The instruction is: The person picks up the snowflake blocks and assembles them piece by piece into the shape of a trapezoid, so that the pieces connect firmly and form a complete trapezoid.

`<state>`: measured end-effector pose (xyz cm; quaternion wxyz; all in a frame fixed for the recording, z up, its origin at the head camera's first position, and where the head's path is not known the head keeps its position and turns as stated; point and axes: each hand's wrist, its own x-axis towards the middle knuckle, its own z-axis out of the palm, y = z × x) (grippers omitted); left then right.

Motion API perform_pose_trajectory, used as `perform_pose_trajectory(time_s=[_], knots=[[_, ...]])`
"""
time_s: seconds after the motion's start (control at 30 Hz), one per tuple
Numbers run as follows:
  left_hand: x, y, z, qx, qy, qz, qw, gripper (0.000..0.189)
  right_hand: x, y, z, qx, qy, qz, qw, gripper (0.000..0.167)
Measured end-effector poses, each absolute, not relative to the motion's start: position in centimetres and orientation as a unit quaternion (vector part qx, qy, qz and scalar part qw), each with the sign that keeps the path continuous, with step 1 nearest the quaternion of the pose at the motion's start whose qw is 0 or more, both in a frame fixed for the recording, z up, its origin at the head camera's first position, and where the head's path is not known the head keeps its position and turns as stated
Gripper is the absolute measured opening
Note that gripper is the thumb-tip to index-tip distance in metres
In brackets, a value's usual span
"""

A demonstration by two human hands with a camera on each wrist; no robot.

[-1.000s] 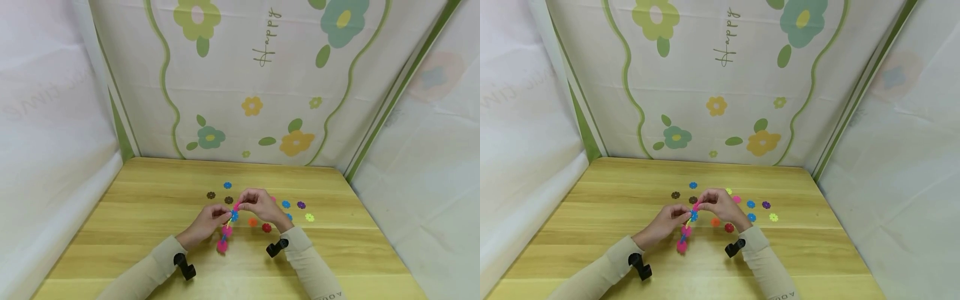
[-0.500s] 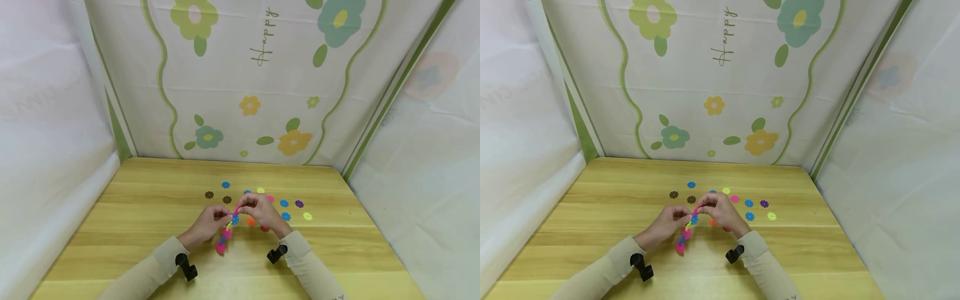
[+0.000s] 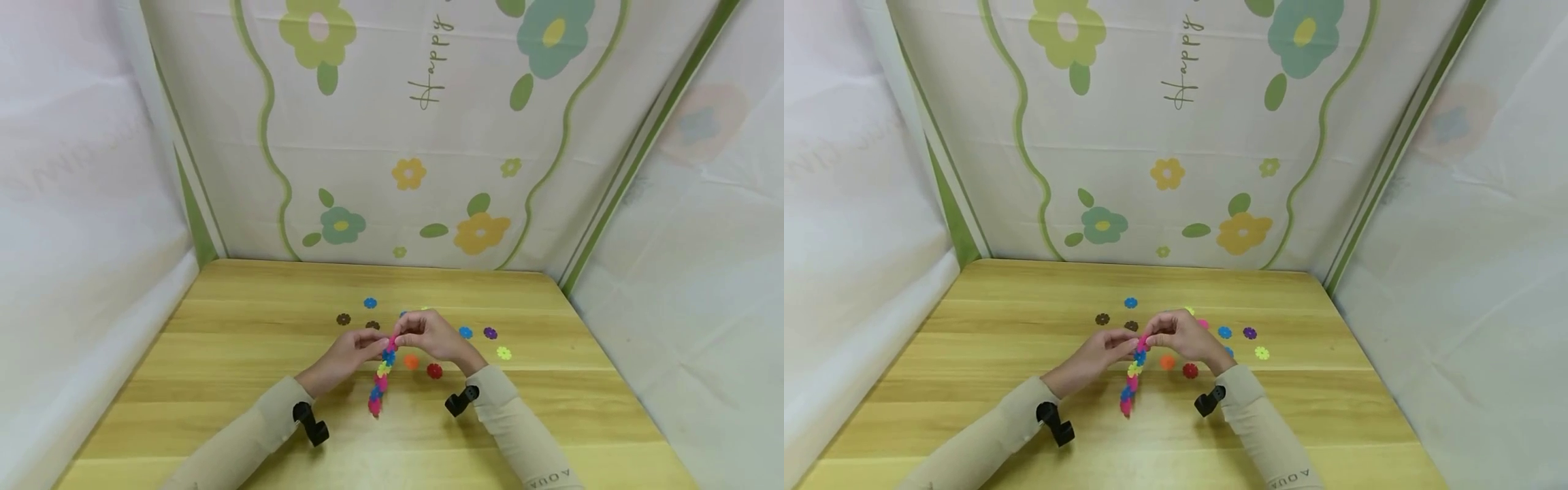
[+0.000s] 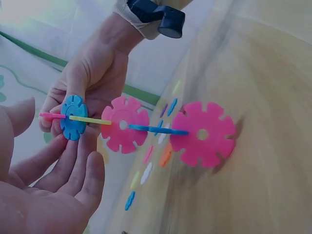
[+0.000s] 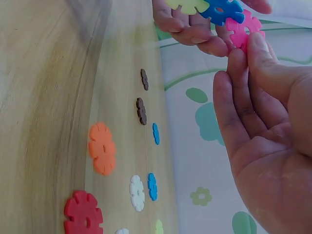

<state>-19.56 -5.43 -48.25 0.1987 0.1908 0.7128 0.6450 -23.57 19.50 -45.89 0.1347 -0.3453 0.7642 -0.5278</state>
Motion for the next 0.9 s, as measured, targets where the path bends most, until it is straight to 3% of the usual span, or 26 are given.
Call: perform_pose_trajectory(time_s=[0.57, 0.7, 0.9], knots=[[-20.2, -5.0, -48.6, 0.204, 0.679, 0.667, 0.228, 0.048, -23.4, 20.9, -44.5, -0.319, 0.791, -0.505, 0.136, 0.017], [-20.2, -5.3, -48.4, 0.198, 0.697, 0.656, 0.212, 0.052, -23.7, 21.9, -45.0, -0.288, 0.839, -0.445, 0.124, 0.021], [-20.2, -5.7, -48.2, 0.187, 0.708, 0.652, 0.199, 0.042, -23.4, 22.2, -46.9, -0.303, 0.902, -0.288, 0.104, 0.028]])
